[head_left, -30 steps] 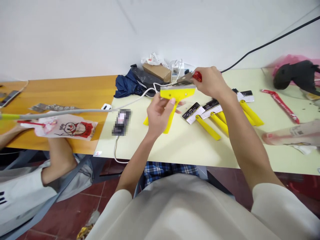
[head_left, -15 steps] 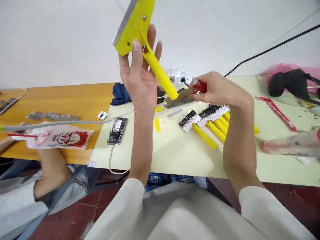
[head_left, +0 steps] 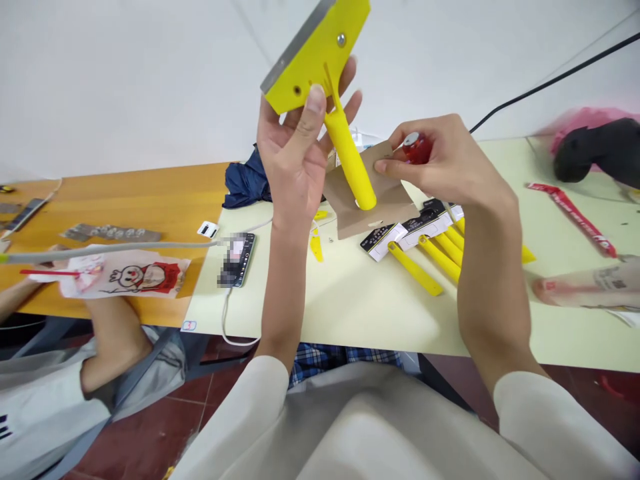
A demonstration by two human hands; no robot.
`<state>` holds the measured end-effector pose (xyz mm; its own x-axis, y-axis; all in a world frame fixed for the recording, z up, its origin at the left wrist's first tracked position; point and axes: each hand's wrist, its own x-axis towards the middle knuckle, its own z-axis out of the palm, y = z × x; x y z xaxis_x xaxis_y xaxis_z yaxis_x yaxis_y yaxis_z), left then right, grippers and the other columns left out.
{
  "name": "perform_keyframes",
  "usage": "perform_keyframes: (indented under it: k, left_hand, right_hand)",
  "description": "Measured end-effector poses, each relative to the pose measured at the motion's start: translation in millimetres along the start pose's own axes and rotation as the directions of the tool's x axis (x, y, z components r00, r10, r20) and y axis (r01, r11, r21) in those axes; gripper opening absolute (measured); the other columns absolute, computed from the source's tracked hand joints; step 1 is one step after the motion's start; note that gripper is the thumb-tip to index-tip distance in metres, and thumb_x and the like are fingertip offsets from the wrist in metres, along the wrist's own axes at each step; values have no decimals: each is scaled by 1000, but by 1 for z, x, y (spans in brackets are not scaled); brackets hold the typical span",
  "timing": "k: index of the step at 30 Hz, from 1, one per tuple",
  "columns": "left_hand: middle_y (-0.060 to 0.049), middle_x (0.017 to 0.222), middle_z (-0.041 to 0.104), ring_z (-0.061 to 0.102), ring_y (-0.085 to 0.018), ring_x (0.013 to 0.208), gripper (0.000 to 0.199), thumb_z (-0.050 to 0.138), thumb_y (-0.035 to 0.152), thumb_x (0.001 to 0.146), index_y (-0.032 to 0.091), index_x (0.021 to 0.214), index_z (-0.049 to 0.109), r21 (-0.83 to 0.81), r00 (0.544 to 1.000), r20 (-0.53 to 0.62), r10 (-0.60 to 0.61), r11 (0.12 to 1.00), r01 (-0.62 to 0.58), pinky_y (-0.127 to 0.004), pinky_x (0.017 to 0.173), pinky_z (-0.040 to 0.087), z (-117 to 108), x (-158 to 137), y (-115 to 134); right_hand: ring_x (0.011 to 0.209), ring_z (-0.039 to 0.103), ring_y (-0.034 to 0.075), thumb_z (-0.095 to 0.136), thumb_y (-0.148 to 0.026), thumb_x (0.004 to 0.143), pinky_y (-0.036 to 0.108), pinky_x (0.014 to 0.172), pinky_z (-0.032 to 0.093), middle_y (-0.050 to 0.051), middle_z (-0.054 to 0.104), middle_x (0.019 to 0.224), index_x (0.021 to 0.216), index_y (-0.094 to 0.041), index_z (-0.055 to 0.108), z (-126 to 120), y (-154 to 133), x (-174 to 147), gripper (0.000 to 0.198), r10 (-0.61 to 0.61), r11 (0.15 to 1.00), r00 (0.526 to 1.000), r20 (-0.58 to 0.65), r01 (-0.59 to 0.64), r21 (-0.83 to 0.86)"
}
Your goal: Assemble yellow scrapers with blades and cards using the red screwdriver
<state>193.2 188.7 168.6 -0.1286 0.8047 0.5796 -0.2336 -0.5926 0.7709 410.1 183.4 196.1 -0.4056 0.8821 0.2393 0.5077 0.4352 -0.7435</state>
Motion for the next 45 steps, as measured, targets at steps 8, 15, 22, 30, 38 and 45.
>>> perform_keyframes:
  k: [8,15,22,30,38,45]
  left_hand:
    - [0,125,73,76,-26,123,57,92,58,86,31,101,44,-29,985,103,139,990,-137,-47,107,65,-19,0,10]
    - [3,93,63,78,-27,102,70,95,67,78,31,97,39,36,965,151,214,975,-222,-56,101,64,-26,2,11]
    - [1,89,56,68,-18,87,46,95,50,86,27,91,55,62,967,147,208,974,-219,-38,88,62,-21,-4,15]
    - [-2,108,79,76,-27,101,26,91,49,90,36,110,81,351,955,273,113,913,-208,-48,96,61,-27,1,1]
    - [-7,159,66,57,-35,155,32,103,44,74,29,97,86,349,930,358,-87,936,-47,-59,124,54,-52,7,0]
    - [-1,88,79,76,-22,83,24,97,49,83,29,86,83,373,935,310,-173,927,48,-45,81,68,-48,-2,9]
  right_hand:
    - [70,36,17,80,-31,91,37,63,30,0,50,73,80,-24,61,3,3,3,23,63,997,994,-84,-58,56]
    - [59,42,15,81,-33,92,34,51,31,1,51,70,82,-24,62,5,14,6,23,190,974,975,-120,-172,145]
    - [47,27,11,84,-24,84,34,46,16,-7,32,54,73,-27,53,6,0,8,33,277,860,959,-67,-216,461]
    - [45,25,10,80,-22,78,35,45,14,-6,41,62,84,-29,70,15,-3,11,14,168,828,976,-141,-62,558]
    - [47,21,11,86,-44,89,35,46,11,-6,26,59,78,-29,59,8,-8,4,32,153,852,986,-67,-97,514]
    - [70,41,19,97,-56,71,37,55,30,1,66,95,101,-36,73,-4,-16,-11,43,-47,995,998,50,43,93]
